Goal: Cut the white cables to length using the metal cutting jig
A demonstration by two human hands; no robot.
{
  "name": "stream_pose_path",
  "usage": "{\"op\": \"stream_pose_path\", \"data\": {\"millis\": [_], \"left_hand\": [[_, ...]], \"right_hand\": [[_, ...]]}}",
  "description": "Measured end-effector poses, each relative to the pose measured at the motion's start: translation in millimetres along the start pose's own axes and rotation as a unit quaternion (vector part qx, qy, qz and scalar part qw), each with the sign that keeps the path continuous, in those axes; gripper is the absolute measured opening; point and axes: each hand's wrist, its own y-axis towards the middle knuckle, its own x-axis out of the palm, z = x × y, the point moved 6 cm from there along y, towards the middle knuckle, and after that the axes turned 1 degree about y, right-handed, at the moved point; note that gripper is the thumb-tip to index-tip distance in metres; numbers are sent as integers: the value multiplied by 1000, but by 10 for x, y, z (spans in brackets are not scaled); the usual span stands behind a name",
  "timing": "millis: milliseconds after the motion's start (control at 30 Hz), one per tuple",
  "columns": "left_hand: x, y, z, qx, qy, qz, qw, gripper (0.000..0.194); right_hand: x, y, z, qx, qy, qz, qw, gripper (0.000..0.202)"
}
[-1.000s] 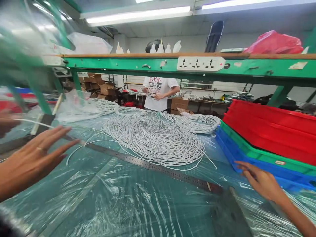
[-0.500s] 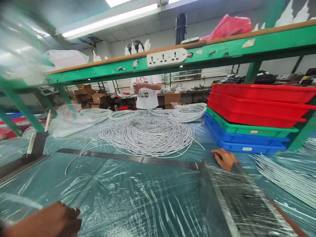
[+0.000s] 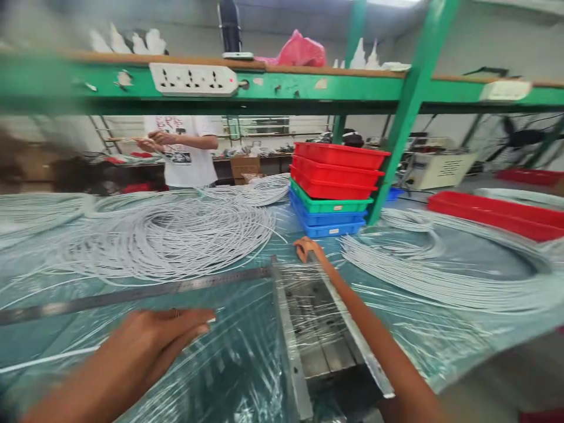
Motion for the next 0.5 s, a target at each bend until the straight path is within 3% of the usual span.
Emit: {"op": "stream_pose_path", "data": {"millis": [100, 200, 367, 500], "left_hand": [[5, 416, 143, 40, 4, 4, 999, 44], [53, 651, 230, 62, -24, 8, 998, 42], [333, 693, 354, 100, -106, 105, 984, 35], [505, 669, 435, 93, -103, 131, 982, 35]], "right_hand": [[-18, 24, -19, 11, -2, -4, 1000, 31], [-42, 30, -44, 22, -3, -4, 1000, 22], [-113, 13, -93, 37, 7, -14, 999, 23], [-166, 1, -130, 49, 18, -23, 998, 21]]}}
